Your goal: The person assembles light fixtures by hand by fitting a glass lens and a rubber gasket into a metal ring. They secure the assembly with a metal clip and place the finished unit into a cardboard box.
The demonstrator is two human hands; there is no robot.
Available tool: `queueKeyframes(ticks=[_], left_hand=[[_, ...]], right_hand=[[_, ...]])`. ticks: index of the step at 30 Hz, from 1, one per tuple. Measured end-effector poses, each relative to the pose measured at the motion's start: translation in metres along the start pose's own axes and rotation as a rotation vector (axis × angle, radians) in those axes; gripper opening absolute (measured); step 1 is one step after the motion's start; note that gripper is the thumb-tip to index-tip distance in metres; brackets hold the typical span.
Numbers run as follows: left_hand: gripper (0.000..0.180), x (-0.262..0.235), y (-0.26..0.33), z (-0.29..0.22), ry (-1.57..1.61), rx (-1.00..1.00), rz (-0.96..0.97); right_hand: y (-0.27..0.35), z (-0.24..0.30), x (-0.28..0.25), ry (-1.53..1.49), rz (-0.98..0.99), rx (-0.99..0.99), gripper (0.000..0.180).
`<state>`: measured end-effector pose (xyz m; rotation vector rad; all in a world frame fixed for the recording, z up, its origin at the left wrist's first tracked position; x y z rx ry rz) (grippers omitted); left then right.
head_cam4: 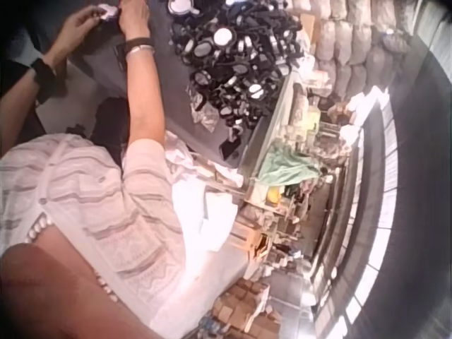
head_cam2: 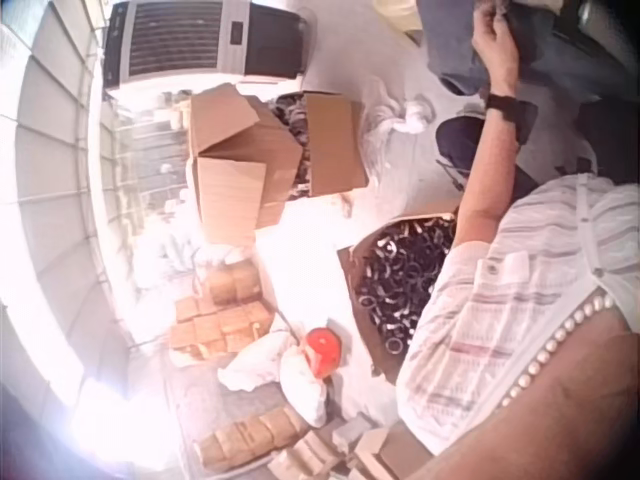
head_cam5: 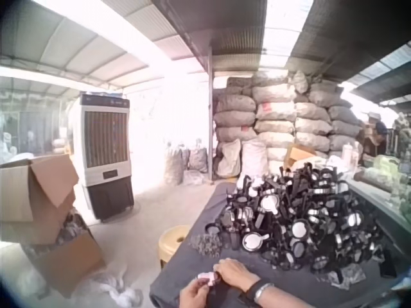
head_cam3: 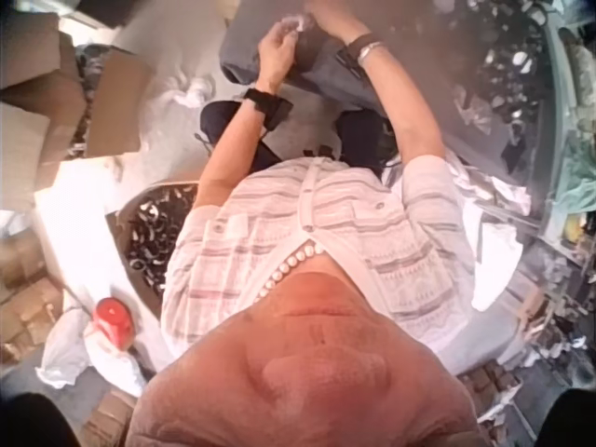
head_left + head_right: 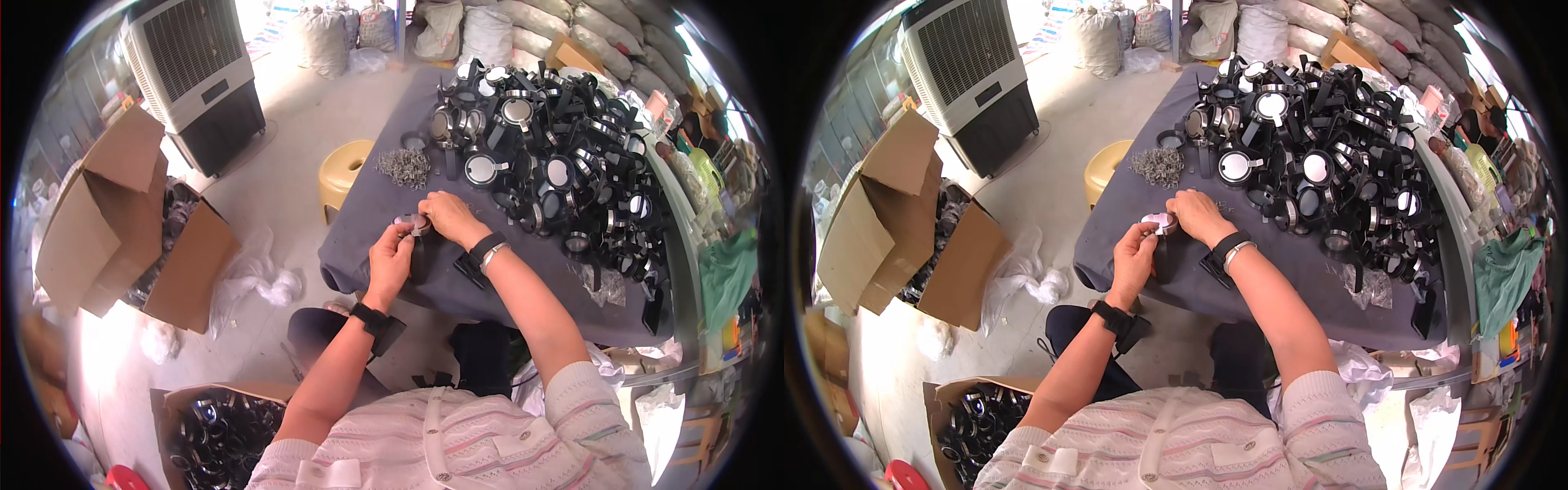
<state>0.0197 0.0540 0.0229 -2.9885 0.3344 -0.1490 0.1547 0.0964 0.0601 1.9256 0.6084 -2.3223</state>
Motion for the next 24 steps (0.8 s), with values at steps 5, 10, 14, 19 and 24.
queueKeyframes(ticks=[5, 10, 14, 19, 24], left_hand=[[0.017, -0.001, 0.000, 0.000, 0.008, -0.007, 0.004], [0.016, 0.000, -0.004, 0.002, 0.048, 0.002, 0.021], [0.019, 0.009, -0.006, 0.001, 0.040, -0.038, 0.091], [0.018, 0.038, -0.004, 0.001, 0.014, -0.013, 0.187], [0.017, 0.034, -0.004, 0.004, 0.053, -0.029, 0.161]], right_hand=[[0.013, -0.001, -0.026, -0.070, -0.122, 0.026, 0.010], [0.057, -0.029, -0.048, -0.920, -0.124, 0.340, 0.009], [0.094, -0.018, -0.058, -1.119, -0.104, 0.438, 0.005], [0.113, -0.011, -0.058, -1.061, -0.234, 0.365, 0.005], [0.113, -0.002, -0.042, -1.151, -0.254, 0.376, 0.004]])
Point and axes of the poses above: each hand's wrist, its own y-axis away from the middle knuckle, its own x-axis out of the palm, z = x × y, the point moved 8 cm from there along -y, towards the middle knuckle
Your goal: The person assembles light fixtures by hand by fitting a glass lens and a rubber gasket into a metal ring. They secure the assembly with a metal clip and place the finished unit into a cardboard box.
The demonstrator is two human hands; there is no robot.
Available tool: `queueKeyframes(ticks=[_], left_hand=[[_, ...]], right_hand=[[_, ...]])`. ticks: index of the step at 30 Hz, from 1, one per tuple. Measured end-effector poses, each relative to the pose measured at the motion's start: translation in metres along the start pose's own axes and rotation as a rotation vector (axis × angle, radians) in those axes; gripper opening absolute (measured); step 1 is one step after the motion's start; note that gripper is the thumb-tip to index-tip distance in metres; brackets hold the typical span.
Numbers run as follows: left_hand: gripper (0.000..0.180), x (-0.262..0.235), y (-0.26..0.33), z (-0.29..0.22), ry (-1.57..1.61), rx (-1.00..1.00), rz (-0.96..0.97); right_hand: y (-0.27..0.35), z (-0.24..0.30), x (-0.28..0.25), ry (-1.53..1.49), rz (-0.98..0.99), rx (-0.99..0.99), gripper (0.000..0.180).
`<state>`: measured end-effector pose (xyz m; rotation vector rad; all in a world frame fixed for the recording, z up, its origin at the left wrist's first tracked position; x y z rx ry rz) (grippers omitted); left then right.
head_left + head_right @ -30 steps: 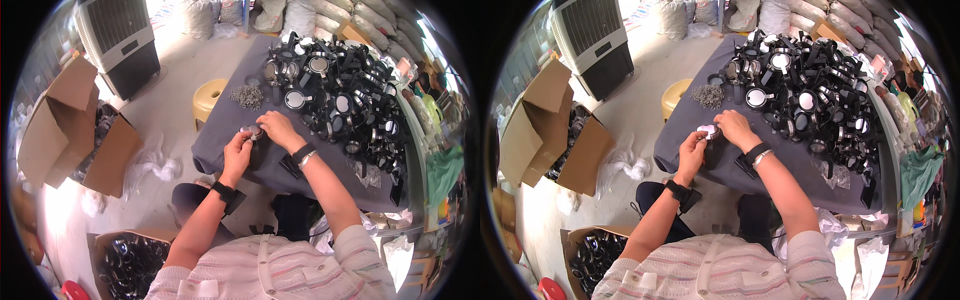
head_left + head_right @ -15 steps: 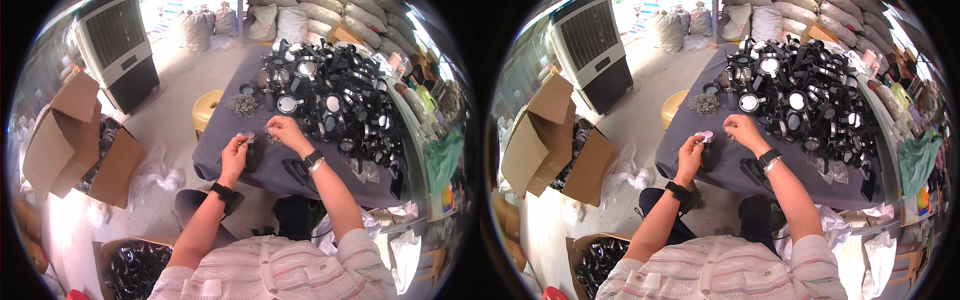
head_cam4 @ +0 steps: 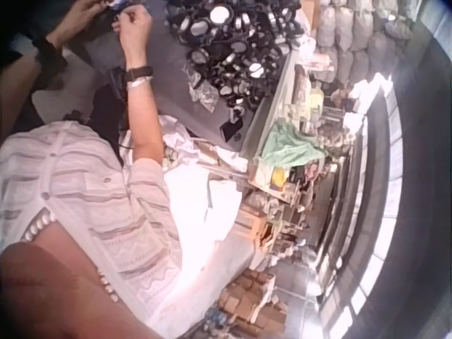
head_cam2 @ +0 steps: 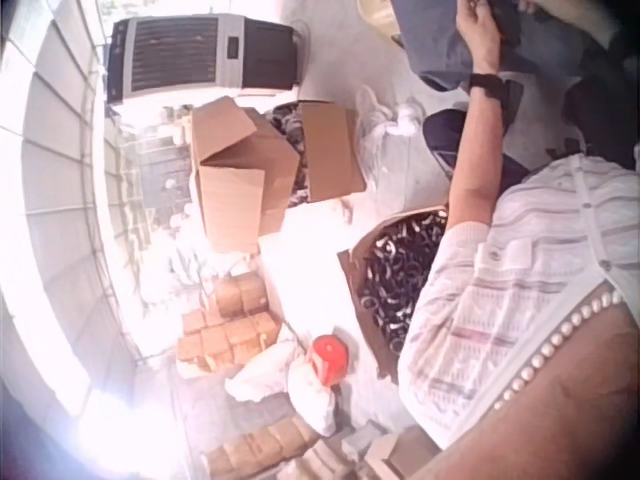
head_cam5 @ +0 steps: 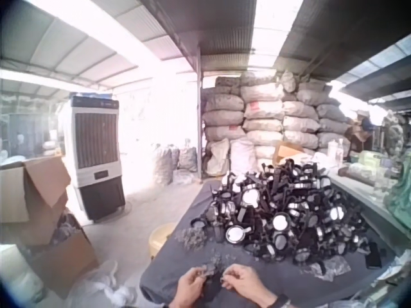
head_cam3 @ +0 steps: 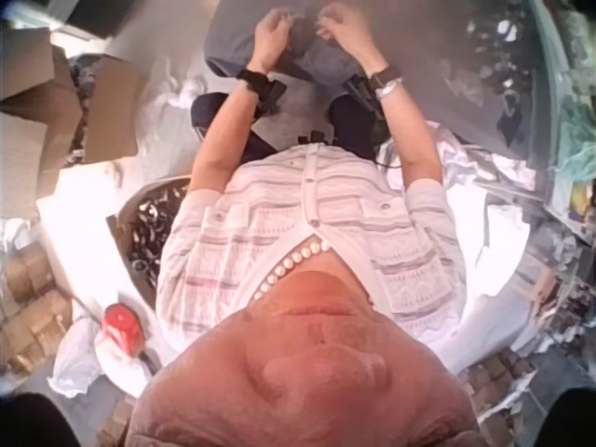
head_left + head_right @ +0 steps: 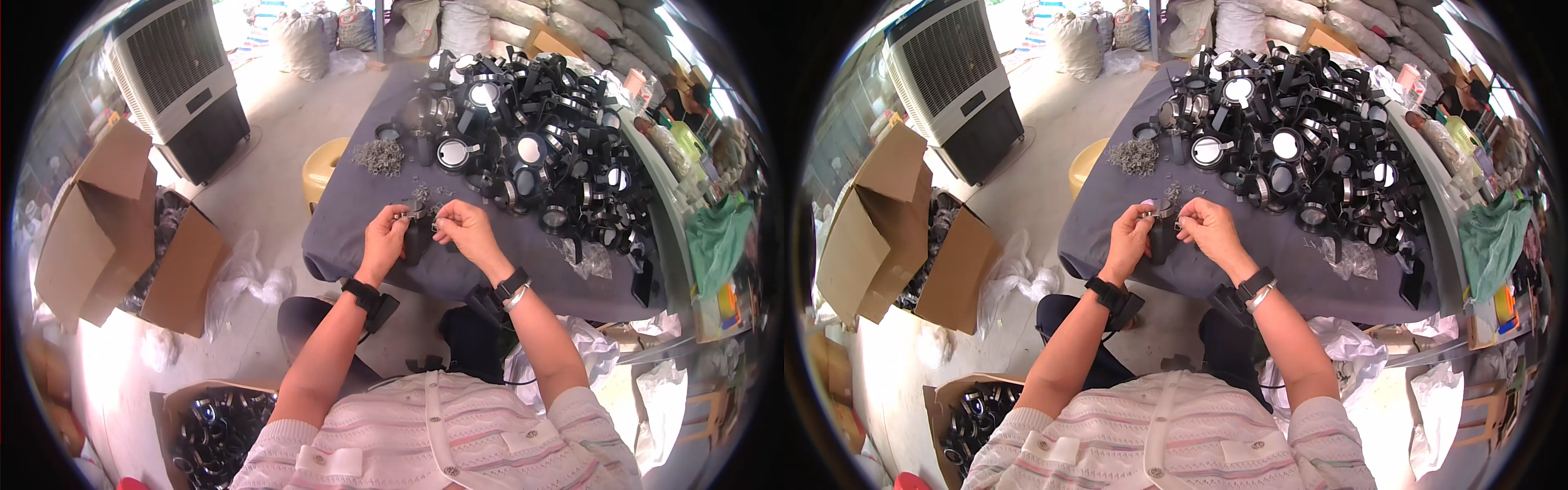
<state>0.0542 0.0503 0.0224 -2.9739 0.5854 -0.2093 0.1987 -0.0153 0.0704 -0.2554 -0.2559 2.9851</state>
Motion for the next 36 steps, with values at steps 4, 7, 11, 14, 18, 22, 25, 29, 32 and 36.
queueKeyframes(ticks=[4, 7, 11, 14, 18, 22, 25, 29, 32, 36], left_hand=[[0.015, 0.002, 0.000, -0.001, 0.047, 0.010, 0.003], [0.018, 0.002, 0.001, 0.000, 0.008, 0.010, 0.010], [0.018, 0.001, 0.003, -0.001, 0.019, 0.000, 0.007], [0.019, -0.002, 0.004, -0.001, 0.017, 0.002, 0.004], [0.021, 0.005, 0.004, -0.005, 0.051, 0.005, 0.031], [0.021, 0.003, 0.000, -0.002, -0.011, 0.039, 0.001], [0.019, -0.007, -0.001, 0.001, 0.020, 0.059, -0.019], [0.014, 0.001, 0.001, -0.002, 0.056, 0.017, -0.006], [0.013, 0.006, 0.001, -0.005, 0.018, 0.014, -0.028], [0.013, 0.004, -0.001, -0.007, -0.003, 0.010, -0.021]], right_hand=[[-0.004, 0.002, 0.008, 0.028, -0.081, -0.134, 0.002], [-0.008, 0.010, 0.017, 0.222, -0.120, -0.338, 0.003], [-0.002, 0.026, 0.030, 0.512, -0.190, -0.602, 0.009], [0.002, 0.031, 0.036, 0.586, -0.203, -0.672, 0.008], [0.003, 0.035, 0.032, 0.592, -0.230, -0.674, 0.008], [-0.002, 0.026, 0.033, 0.588, -0.225, -0.667, 0.005], [-0.005, 0.031, 0.037, 0.569, -0.167, -0.574, 0.006], [0.020, 0.041, -0.007, 0.676, -0.247, -0.480, 0.005], [0.053, 0.034, -0.073, 0.846, -0.368, -0.313, 0.006], [0.086, 0.012, -0.156, 1.167, -0.422, -0.160, 0.006]])
Point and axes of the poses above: each hand's wrist, its own y-axis away from the middle knuckle, its own x-axis out of the palm, z = x × y, the point moved 8 cm from there along -y, towards the middle knuckle
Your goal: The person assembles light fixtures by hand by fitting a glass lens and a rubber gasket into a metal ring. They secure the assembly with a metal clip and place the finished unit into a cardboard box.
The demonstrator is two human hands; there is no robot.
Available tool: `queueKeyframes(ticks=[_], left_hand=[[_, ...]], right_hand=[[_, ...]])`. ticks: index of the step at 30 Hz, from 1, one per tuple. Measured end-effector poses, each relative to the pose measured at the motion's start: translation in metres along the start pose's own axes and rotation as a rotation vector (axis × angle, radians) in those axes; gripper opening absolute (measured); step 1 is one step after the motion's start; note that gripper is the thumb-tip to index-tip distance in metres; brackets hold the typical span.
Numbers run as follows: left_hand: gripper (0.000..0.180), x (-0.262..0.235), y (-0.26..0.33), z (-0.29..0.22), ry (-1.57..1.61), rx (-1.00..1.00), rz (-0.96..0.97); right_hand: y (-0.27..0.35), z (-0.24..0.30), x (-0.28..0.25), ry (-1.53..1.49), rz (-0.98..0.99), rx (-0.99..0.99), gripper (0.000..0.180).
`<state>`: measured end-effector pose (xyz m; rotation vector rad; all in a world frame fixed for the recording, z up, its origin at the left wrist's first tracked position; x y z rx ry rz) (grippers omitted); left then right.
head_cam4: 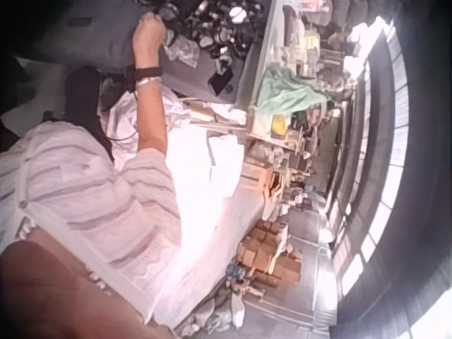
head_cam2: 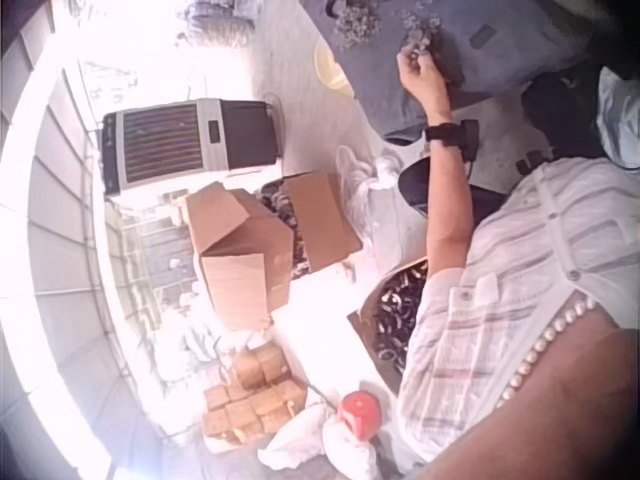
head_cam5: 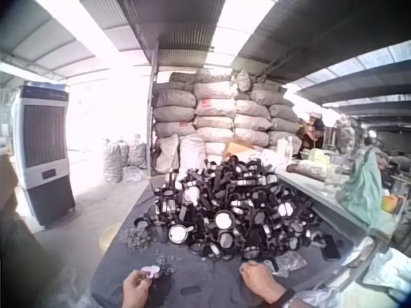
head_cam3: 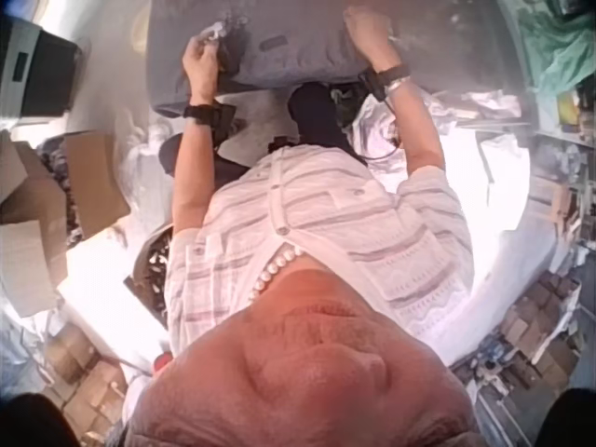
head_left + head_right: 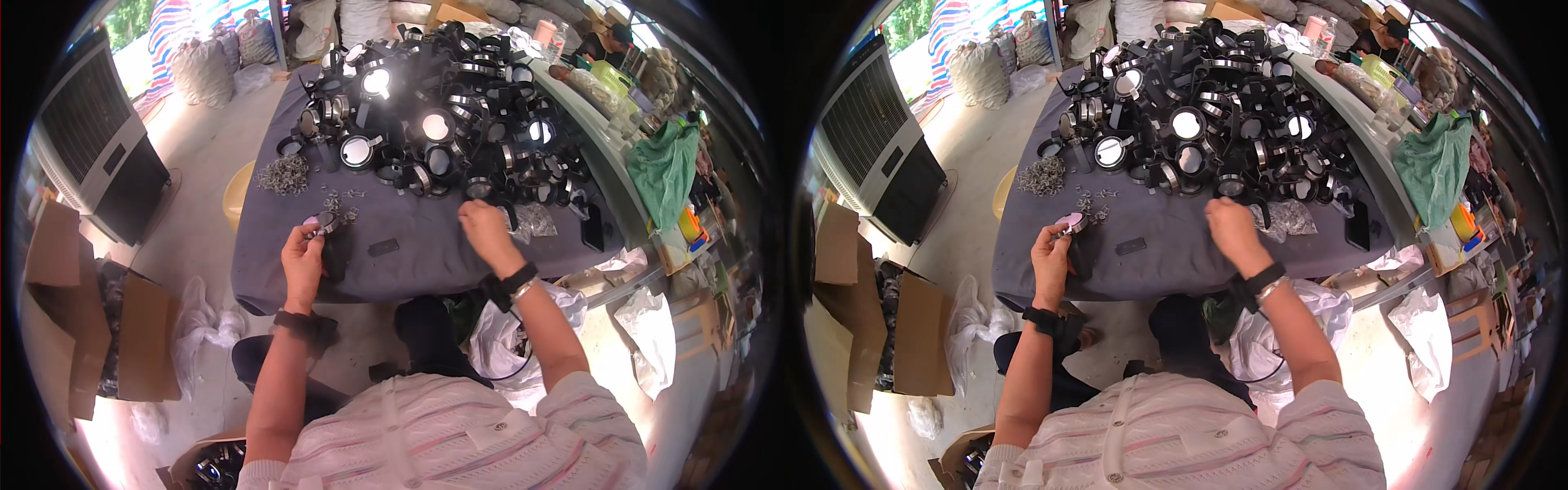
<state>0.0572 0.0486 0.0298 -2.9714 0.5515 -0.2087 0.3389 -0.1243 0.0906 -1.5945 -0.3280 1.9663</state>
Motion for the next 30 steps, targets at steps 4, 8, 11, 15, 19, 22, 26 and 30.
queueKeyframes(ticks=[4, 8, 11, 15, 19, 22, 26, 30], left_hand=[[0.013, 0.000, -0.004, 0.003, -0.006, -0.009, 0.001], [0.012, -0.010, -0.005, -0.002, -0.023, 0.004, -0.026], [0.008, -0.006, 0.001, -0.007, -0.038, 0.077, -0.053], [0.010, 0.003, 0.000, 0.012, 0.036, 0.011, -0.035], [0.012, -0.002, 0.007, 0.006, 0.055, -0.001, -0.059], [0.013, -0.003, 0.006, 0.004, 0.034, 0.004, -0.063], [0.014, -0.002, 0.001, 0.004, 0.015, -0.004, -0.025], [0.012, -0.005, 0.000, 0.001, 0.017, -0.024, -0.002]], right_hand=[[0.007, -0.040, -0.001, 0.203, 0.063, 0.003, 0.007], [0.001, -0.027, 0.012, 0.307, 0.109, -0.197, 0.006], [0.004, -0.020, 0.021, 0.489, 0.148, -0.357, 0.007], [0.014, -0.016, 0.023, 0.639, 0.225, -0.419, 0.005], [0.013, -0.014, 0.027, 0.666, 0.204, -0.444, 0.003], [0.007, -0.007, 0.023, 0.609, 0.175, -0.321, 0.003], [-0.003, 0.011, 0.019, 0.056, 0.132, -0.156, 0.002], [-0.011, 0.065, 0.036, -0.704, 0.457, 0.227, 0.008]])
Point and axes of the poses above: each hand's wrist, its own y-axis away from the middle knuckle, its own x-axis out of the palm, z = x × y, the point moved 8 cm from there along -y, towards the middle knuckle
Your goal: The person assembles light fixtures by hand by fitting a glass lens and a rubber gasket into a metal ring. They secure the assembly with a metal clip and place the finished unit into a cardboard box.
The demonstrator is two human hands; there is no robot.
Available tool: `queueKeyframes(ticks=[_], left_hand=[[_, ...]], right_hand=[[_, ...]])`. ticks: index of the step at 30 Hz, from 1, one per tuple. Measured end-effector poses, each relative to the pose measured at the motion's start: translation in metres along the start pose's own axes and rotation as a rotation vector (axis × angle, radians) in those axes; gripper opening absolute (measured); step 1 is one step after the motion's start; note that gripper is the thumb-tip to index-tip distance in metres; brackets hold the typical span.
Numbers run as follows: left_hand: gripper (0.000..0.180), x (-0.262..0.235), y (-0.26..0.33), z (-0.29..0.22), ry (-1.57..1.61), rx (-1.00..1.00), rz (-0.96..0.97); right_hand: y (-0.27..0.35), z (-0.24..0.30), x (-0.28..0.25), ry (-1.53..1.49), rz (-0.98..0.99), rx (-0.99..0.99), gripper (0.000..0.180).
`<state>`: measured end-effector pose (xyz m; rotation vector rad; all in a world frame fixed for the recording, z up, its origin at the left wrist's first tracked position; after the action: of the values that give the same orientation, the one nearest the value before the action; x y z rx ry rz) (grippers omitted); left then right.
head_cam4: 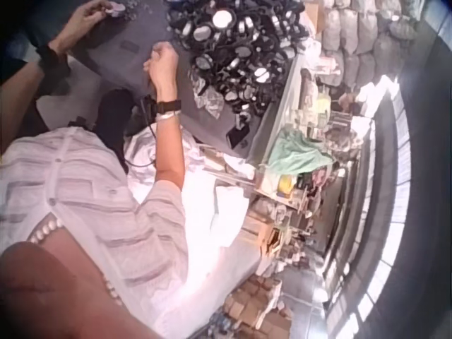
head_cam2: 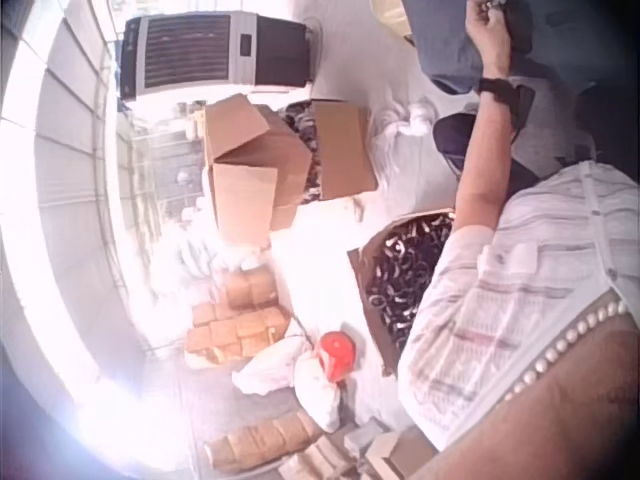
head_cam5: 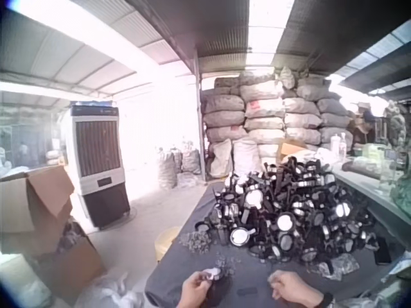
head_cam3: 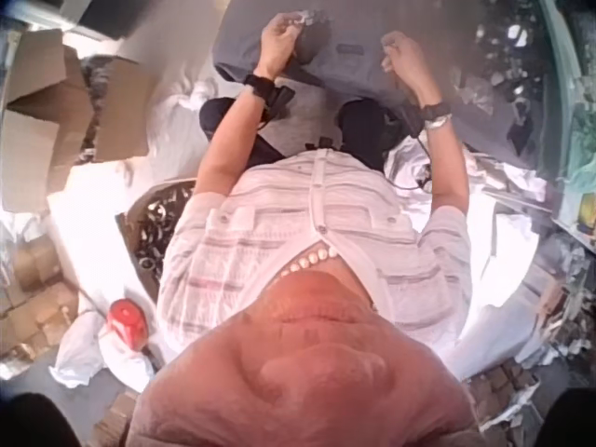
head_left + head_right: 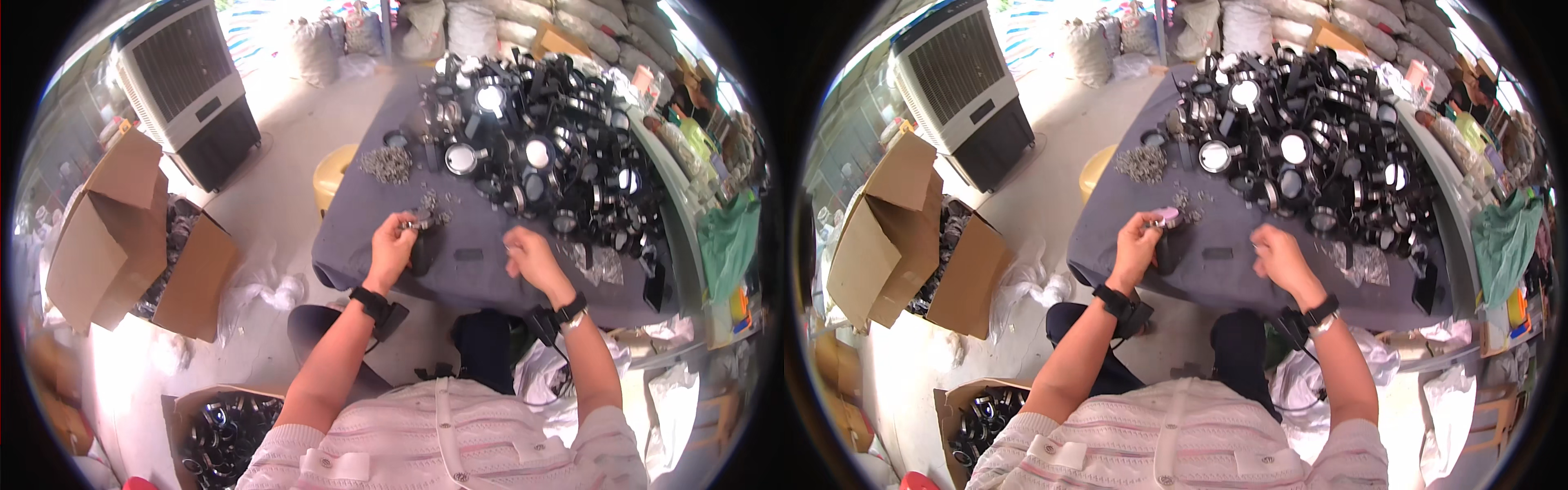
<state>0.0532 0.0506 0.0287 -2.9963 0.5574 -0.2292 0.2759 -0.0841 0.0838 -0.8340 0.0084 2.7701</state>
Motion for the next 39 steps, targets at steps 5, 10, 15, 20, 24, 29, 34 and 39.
queueKeyframes(ticks=[5, 10, 15, 20, 24, 29, 34, 39], left_hand=[[0.013, 0.004, -0.001, 0.003, 0.022, -0.037, -0.002], [0.012, 0.006, 0.001, 0.006, -0.008, -0.006, -0.023], [0.012, 0.003, 0.000, 0.010, -0.022, -0.003, -0.042], [0.010, 0.003, 0.000, 0.008, 0.016, -0.021, -0.033], [0.011, 0.002, -0.001, 0.007, -0.006, -0.026, -0.019], [0.012, 0.002, -0.002, 0.008, 0.020, -0.022, -0.009], [0.011, 0.000, -0.003, 0.008, 0.013, 0.006, -0.022], [0.013, -0.001, 0.000, 0.003, 0.039, -0.009, -0.015]], right_hand=[[-0.030, 0.023, 0.049, -0.300, -0.009, -0.076, 0.008], [-0.045, 0.026, 0.088, -0.343, -0.029, -0.095, 0.010], [-0.056, 0.029, 0.104, -0.362, -0.082, -0.134, 0.009], [-0.062, 0.028, 0.114, -0.386, -0.042, -0.130, 0.006], [-0.066, 0.025, 0.114, -0.433, -0.017, -0.170, 0.006], [-0.074, 0.024, 0.112, -0.708, 0.008, -0.132, 0.010], [-0.076, 0.018, 0.123, -0.857, 0.090, 0.075, 0.015], [-0.080, 0.034, 0.105, -0.337, -0.103, -0.282, 0.021]])
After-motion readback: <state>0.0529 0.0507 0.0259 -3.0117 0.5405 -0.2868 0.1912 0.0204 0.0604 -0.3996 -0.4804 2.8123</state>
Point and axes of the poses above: each hand's wrist, its own y-axis away from the middle knuckle, its own x-axis out of the palm, z = x × y, the point moved 8 cm from there along -y, towards the middle knuckle
